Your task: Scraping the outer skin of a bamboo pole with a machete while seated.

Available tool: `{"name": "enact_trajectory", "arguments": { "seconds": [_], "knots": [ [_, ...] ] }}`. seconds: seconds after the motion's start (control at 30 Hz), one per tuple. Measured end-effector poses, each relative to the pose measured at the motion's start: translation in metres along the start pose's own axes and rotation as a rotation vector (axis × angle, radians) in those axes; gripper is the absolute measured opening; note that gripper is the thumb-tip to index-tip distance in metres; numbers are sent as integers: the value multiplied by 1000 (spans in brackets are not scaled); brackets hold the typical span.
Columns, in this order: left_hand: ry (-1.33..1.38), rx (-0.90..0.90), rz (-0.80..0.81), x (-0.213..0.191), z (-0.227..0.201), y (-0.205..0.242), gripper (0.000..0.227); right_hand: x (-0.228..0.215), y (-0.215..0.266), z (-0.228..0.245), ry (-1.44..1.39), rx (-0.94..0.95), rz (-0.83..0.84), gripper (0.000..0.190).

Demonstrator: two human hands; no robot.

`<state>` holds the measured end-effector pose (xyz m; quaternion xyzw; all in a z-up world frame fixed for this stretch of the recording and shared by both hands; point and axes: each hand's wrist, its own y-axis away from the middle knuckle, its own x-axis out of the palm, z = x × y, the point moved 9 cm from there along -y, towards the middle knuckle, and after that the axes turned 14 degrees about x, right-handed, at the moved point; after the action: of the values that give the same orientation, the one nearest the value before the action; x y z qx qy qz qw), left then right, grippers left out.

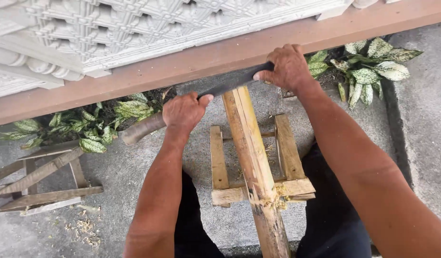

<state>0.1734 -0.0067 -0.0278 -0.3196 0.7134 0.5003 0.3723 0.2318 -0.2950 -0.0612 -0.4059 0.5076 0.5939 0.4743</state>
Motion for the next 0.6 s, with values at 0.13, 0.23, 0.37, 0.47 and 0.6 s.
{"name": "enact_trajectory", "arguments": {
  "seconds": [0.13, 0.23, 0.37, 0.47, 0.6],
  "knots": [
    [-120, 83, -157, -3, -1, -1, 70, -2, 11, 2, -94, -5, -37, 75],
    [-114, 47, -177, -19, -9, 14, 70, -8, 20, 7, -106, -41, -106, 77],
    [-45, -11, 26, 19, -14, 54, 71, -5, 67, 5, -95, -4, -36, 75],
    [-37, 44, -45, 47, -22, 77, 72, 0, 106, -2, -50, 29, 2, 75],
    [-68, 117, -207, 78, -39, 133, 73, -3, 183, 2, -159, -95, -191, 74]
  ]
}}
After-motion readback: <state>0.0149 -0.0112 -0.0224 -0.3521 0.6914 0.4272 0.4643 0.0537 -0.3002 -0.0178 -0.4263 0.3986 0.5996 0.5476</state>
